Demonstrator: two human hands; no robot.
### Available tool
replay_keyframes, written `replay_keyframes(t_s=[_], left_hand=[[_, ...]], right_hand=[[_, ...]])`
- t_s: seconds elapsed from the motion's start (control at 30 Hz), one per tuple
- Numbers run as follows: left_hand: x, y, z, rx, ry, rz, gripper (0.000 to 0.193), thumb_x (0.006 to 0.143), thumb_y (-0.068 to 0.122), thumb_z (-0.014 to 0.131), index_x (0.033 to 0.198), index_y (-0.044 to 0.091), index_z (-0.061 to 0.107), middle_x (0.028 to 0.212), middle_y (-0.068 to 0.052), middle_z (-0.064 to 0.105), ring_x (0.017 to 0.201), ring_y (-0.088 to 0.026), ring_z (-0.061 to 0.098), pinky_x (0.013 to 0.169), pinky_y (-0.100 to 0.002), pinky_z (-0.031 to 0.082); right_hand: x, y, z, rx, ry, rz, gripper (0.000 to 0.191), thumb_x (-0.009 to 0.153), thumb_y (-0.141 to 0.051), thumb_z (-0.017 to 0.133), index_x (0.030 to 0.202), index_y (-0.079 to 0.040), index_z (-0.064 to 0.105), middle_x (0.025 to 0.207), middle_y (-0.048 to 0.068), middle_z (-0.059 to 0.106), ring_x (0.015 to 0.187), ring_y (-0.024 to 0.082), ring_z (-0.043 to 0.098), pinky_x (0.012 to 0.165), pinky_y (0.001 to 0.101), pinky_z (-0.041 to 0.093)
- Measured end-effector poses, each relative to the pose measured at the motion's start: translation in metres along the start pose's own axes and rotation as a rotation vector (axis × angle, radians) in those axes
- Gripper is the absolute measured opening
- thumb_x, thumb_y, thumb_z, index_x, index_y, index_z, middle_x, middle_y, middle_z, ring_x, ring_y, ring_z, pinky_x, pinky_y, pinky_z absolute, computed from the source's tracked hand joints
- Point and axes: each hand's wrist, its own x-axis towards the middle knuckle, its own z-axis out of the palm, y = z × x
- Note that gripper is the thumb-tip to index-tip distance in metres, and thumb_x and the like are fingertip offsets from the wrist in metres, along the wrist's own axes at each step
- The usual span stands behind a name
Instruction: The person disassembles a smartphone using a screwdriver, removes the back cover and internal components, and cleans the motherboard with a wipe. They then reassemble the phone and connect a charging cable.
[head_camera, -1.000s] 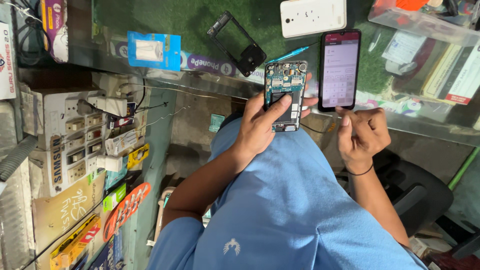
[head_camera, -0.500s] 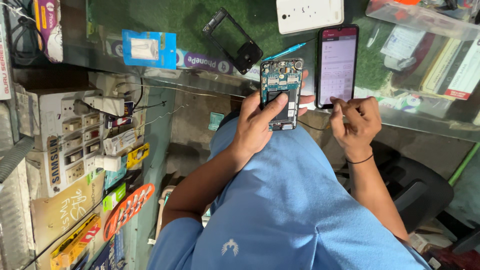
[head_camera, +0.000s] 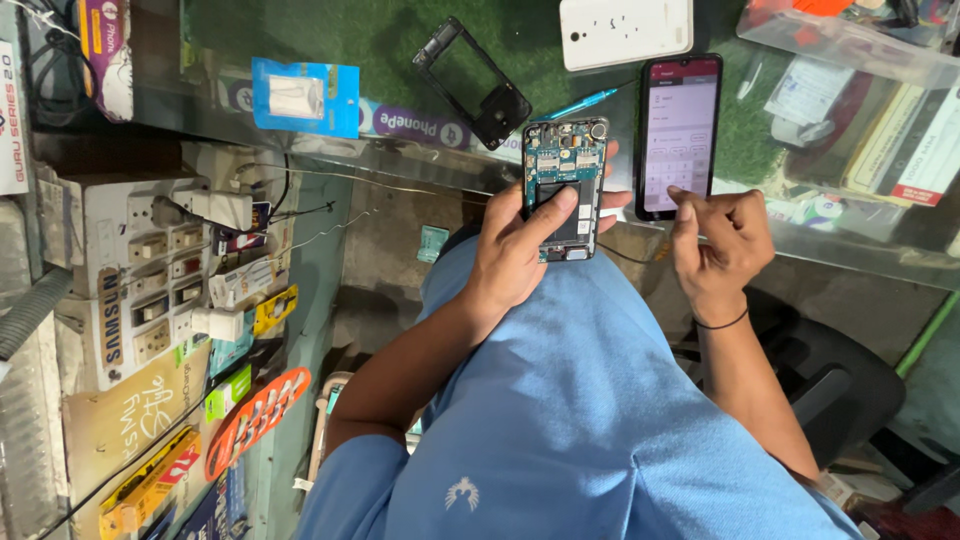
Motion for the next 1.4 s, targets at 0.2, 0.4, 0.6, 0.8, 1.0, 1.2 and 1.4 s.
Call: replay_keyframes(t_s=[0.2, 0.4, 0.6, 0.8, 1.0, 1.2, 1.4], left_hand=[[0.001, 0.0, -0.001, 0.003, 0.003, 0.003, 0.044, 0.114, 0.012, 0.049, 0.155, -0.001, 0.043, 0.161, -0.019, 0.048, 0.136, -0.037, 0.061, 0.113, -0.047, 0.056], [0.001, 0.0, -0.001, 0.011, -0.007, 0.017, 0.043, 0.115, 0.012, 0.049, 0.155, -0.001, 0.044, 0.161, -0.019, 0.048, 0.136, -0.038, 0.062, 0.113, -0.047, 0.056], [0.0, 0.0, -0.001, 0.008, 0.014, 0.0, 0.044, 0.114, 0.012, 0.048, 0.156, -0.001, 0.043, 0.161, -0.018, 0.048, 0.136, -0.037, 0.061, 0.112, -0.046, 0.056], [0.0, 0.001, 0.0, 0.005, -0.002, 0.007, 0.044, 0.114, 0.012, 0.049, 0.156, -0.001, 0.043, 0.162, -0.018, 0.047, 0.137, -0.037, 0.061, 0.112, -0.046, 0.056], [-0.001, 0.001, 0.0, 0.017, 0.006, 0.011, 0.045, 0.114, 0.013, 0.049, 0.156, -0.002, 0.043, 0.16, -0.019, 0.048, 0.136, -0.037, 0.062, 0.11, -0.046, 0.057], [0.0, 0.0, -0.001, 0.031, 0.003, 0.018, 0.043, 0.115, 0.013, 0.048, 0.155, -0.002, 0.043, 0.161, -0.019, 0.048, 0.136, -0.037, 0.061, 0.111, -0.046, 0.057], [-0.001, 0.0, -0.002, 0.02, -0.001, 0.014, 0.044, 0.115, 0.013, 0.048, 0.156, -0.001, 0.043, 0.162, -0.018, 0.047, 0.138, -0.038, 0.06, 0.112, -0.046, 0.056]], right_hand=[[0.002, -0.004, -0.002, -0.003, 0.037, -0.027, 0.011, 0.1, -0.004, 0.077, 0.109, -0.005, 0.083, 0.082, 0.005, 0.052, 0.081, 0.02, 0.049, 0.068, 0.03, 0.042], [0.001, -0.002, -0.004, -0.024, 0.031, -0.026, 0.011, 0.101, -0.003, 0.077, 0.11, -0.004, 0.083, 0.084, 0.005, 0.052, 0.079, 0.019, 0.049, 0.069, 0.0308, 0.042], [0.003, 0.009, -0.006, -0.071, 0.034, -0.001, 0.007, 0.104, -0.003, 0.076, 0.109, -0.004, 0.082, 0.084, 0.006, 0.051, 0.08, 0.02, 0.051, 0.072, 0.0315, 0.043], [0.01, 0.019, 0.001, -0.114, -0.022, 0.025, 0.012, 0.104, -0.004, 0.079, 0.115, -0.005, 0.083, 0.085, 0.007, 0.051, 0.08, 0.021, 0.051, 0.072, 0.0342, 0.042], [0.004, 0.02, -0.003, -0.077, 0.02, -0.001, 0.007, 0.106, -0.002, 0.078, 0.112, -0.004, 0.081, 0.083, 0.006, 0.051, 0.08, 0.02, 0.052, 0.072, 0.0329, 0.043], [-0.003, 0.017, -0.002, -0.084, 0.031, -0.013, 0.009, 0.101, -0.002, 0.078, 0.108, -0.004, 0.083, 0.084, 0.006, 0.05, 0.08, 0.021, 0.05, 0.069, 0.0321, 0.042], [-0.004, 0.018, -0.002, -0.083, 0.019, -0.023, 0.008, 0.1, -0.002, 0.077, 0.107, -0.003, 0.082, 0.085, 0.007, 0.05, 0.079, 0.021, 0.051, 0.07, 0.0317, 0.043]])
